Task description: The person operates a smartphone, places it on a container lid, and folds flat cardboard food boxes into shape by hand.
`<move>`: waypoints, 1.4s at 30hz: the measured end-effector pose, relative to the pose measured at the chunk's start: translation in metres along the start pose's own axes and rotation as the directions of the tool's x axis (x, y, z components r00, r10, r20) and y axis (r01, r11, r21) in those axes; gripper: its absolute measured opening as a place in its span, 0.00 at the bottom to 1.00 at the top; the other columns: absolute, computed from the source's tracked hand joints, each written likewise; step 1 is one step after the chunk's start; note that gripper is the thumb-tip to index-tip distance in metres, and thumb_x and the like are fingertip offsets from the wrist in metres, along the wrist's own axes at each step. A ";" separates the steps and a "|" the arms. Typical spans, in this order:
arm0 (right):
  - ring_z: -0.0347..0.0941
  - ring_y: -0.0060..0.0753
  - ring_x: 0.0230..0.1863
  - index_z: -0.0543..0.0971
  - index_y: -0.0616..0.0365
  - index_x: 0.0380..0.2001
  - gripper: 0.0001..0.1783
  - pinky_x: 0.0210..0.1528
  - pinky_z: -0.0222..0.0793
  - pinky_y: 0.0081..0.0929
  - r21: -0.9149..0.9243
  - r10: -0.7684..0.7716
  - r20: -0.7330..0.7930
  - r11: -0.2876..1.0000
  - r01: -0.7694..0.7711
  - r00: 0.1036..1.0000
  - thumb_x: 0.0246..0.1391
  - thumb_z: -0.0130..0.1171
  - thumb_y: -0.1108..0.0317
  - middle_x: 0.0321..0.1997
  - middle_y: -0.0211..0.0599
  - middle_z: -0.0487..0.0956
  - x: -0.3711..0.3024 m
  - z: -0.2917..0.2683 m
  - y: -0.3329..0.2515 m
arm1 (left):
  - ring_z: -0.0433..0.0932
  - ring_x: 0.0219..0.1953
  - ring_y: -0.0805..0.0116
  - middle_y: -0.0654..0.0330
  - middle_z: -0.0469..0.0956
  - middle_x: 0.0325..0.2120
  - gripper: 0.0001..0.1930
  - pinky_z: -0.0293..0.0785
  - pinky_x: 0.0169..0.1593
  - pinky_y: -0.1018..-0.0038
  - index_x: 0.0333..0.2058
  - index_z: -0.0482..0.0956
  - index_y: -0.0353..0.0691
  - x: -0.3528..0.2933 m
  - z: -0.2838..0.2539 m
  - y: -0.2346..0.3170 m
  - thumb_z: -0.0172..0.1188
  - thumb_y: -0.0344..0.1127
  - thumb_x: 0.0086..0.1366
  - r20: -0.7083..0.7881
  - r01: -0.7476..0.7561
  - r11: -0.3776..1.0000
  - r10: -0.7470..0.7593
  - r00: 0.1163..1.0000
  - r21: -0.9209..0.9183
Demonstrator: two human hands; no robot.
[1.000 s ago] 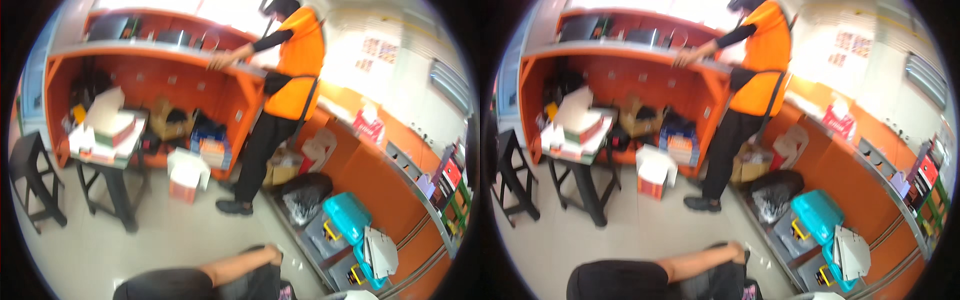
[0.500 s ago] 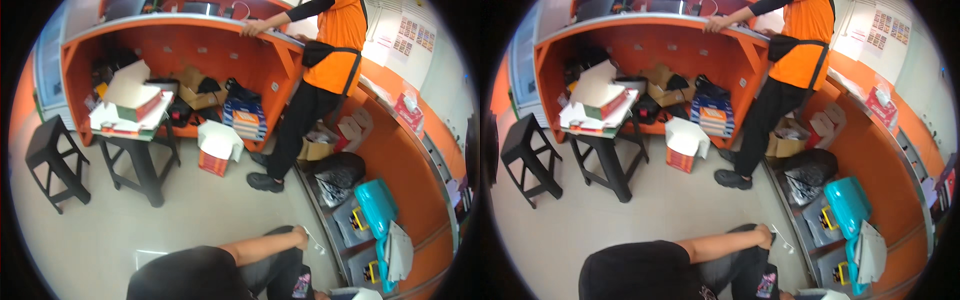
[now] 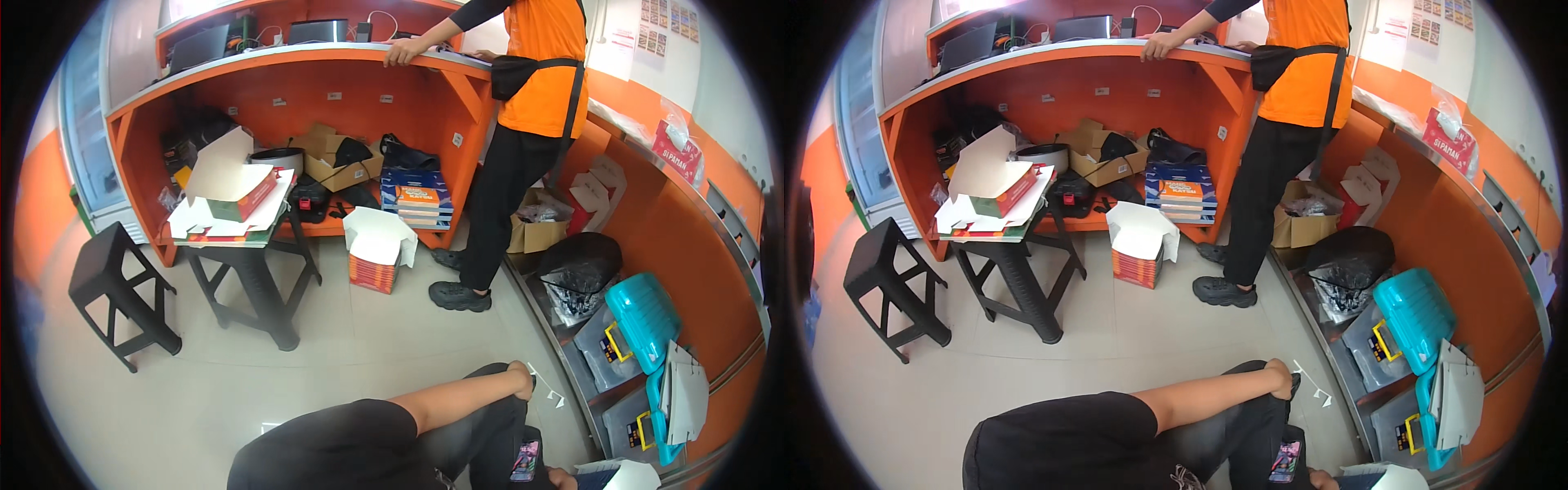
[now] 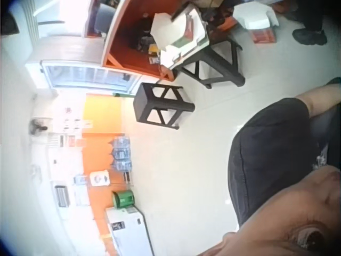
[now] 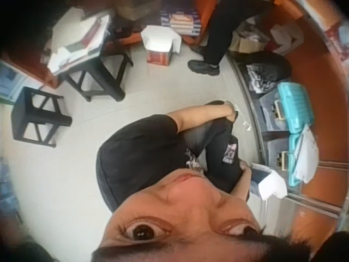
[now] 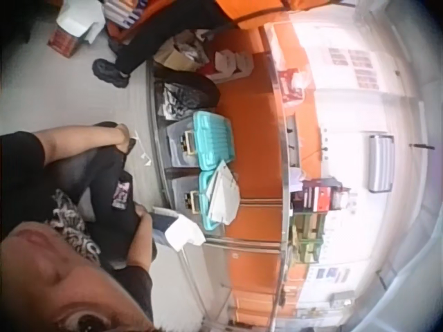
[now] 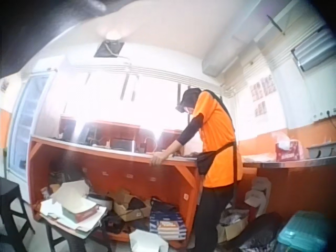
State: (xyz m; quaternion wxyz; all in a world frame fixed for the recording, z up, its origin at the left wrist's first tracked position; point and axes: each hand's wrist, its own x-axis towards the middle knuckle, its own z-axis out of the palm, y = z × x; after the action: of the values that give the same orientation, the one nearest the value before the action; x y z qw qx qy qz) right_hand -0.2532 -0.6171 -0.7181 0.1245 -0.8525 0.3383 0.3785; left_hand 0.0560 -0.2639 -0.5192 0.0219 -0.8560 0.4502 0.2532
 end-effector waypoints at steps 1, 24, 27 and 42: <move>0.74 0.58 0.68 0.82 0.62 0.60 0.44 0.72 0.68 0.45 -0.007 -0.007 -0.007 1.000 0.007 1.000 0.66 0.49 0.31 0.66 0.62 0.77 -0.003 0.000 0.001 | 0.82 0.63 0.56 0.59 0.84 0.60 0.27 0.78 0.61 0.57 0.58 0.88 0.49 -0.003 0.001 0.002 0.56 0.52 0.66 -0.004 -0.018 1.000 0.018 1.000 0.009; 0.80 0.52 0.43 0.83 0.56 0.39 0.09 0.44 0.78 0.48 -0.051 -0.143 -0.980 0.849 0.526 0.135 0.55 0.68 0.68 0.39 0.42 0.80 -0.259 -0.111 -0.064 | 0.82 0.61 0.46 0.43 0.85 0.56 0.46 0.74 0.66 0.57 0.58 0.83 0.34 0.016 0.001 -0.003 0.53 0.76 0.65 0.049 0.097 0.992 -0.101 0.994 0.078; 0.75 0.60 0.52 0.81 0.62 0.47 0.17 0.53 0.75 0.51 0.057 0.066 -0.997 0.979 0.195 -0.040 0.54 0.69 0.69 0.48 0.52 0.79 -0.273 -0.190 -0.028 | 0.82 0.61 0.46 0.43 0.85 0.55 0.47 0.74 0.66 0.57 0.58 0.83 0.33 0.016 -0.012 -0.005 0.53 0.76 0.65 0.088 0.077 0.996 -0.081 0.993 0.049; 0.87 0.52 0.44 0.88 0.54 0.35 0.08 0.45 0.84 0.47 -0.075 0.015 -0.953 0.956 -0.283 0.304 0.60 0.61 0.67 0.41 0.48 0.87 -0.211 -0.286 0.058 | 0.80 0.65 0.47 0.47 0.83 0.60 0.45 0.74 0.67 0.55 0.63 0.81 0.39 0.037 0.010 -0.024 0.51 0.76 0.67 0.032 0.040 0.999 -0.041 0.999 0.031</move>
State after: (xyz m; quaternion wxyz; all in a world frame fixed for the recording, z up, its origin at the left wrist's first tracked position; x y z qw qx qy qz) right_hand -0.2337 -0.6918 -0.3671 -0.2310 -0.8845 0.3790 -0.1438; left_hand 0.0879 -0.2757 -0.5489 0.0475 -0.8602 0.4363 0.2598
